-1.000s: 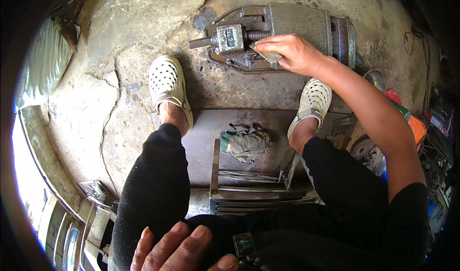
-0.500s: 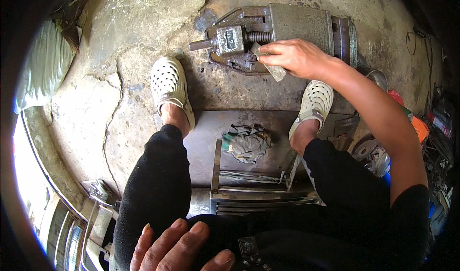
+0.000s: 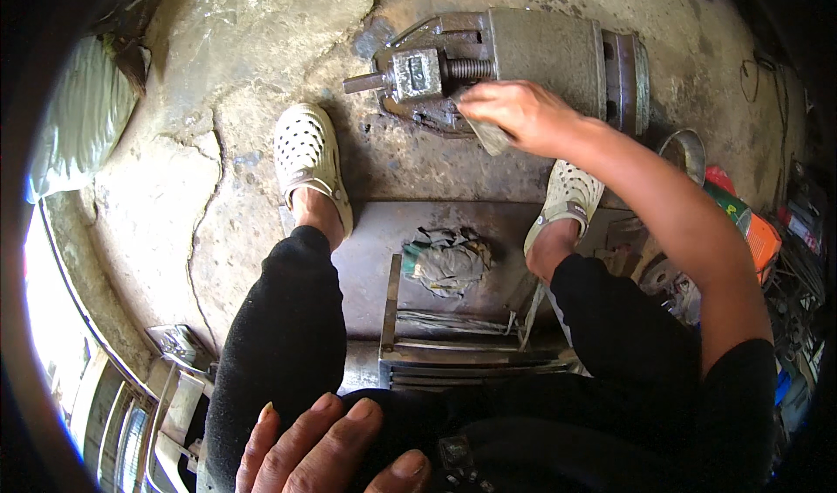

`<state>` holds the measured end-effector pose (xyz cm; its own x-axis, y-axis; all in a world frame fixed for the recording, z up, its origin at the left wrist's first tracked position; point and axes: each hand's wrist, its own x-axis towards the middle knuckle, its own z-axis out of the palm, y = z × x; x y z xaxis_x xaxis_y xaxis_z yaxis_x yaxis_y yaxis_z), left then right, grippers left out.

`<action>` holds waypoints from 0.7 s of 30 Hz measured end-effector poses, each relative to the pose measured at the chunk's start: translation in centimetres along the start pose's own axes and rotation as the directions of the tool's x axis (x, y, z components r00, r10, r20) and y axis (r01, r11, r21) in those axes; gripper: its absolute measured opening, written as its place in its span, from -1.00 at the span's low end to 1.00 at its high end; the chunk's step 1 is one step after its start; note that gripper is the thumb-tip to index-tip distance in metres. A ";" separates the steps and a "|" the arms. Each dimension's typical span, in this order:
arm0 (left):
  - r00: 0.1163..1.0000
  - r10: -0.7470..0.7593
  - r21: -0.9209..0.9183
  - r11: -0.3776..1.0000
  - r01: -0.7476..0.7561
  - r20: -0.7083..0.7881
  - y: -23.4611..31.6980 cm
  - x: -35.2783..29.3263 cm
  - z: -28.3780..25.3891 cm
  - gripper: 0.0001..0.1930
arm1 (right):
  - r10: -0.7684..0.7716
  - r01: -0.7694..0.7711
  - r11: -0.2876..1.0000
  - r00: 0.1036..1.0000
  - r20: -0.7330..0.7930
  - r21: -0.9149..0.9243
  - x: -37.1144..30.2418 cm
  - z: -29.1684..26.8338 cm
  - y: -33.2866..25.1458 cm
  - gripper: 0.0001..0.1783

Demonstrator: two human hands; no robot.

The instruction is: The person cleans a metal part clamped in a bench vise using a green-handled brush and a cloth. The person scrubs the part with the brush and then wipes it with the cloth.

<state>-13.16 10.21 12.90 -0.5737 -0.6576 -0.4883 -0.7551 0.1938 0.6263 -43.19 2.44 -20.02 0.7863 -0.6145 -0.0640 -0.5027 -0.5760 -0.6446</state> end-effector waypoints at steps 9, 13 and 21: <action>1.000 -0.018 0.007 1.000 0.018 -0.004 0.1 0.5 0.1 -0.37 | 0.051 -0.050 0.999 0.996 -0.078 0.010 -2.3 -1.0 0.8 -0.31; 1.000 -0.018 0.024 1.000 0.018 0.010 0.5 0.7 0.1 -0.38 | 0.095 -0.114 0.985 0.984 -0.151 -0.126 -1.9 0.5 1.1 -0.37; 1.000 -0.008 0.003 1.000 0.008 -0.010 -0.2 0.7 0.4 -0.39 | 0.247 -0.219 0.965 0.944 -0.217 0.145 -0.4 -0.3 1.0 -0.68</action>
<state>-13.53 9.98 12.18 -0.5647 -0.6665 -0.4867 -0.7604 0.1909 0.6208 -44.13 1.97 -20.43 0.5402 -0.8398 -0.0539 -0.6049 -0.3430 -0.7187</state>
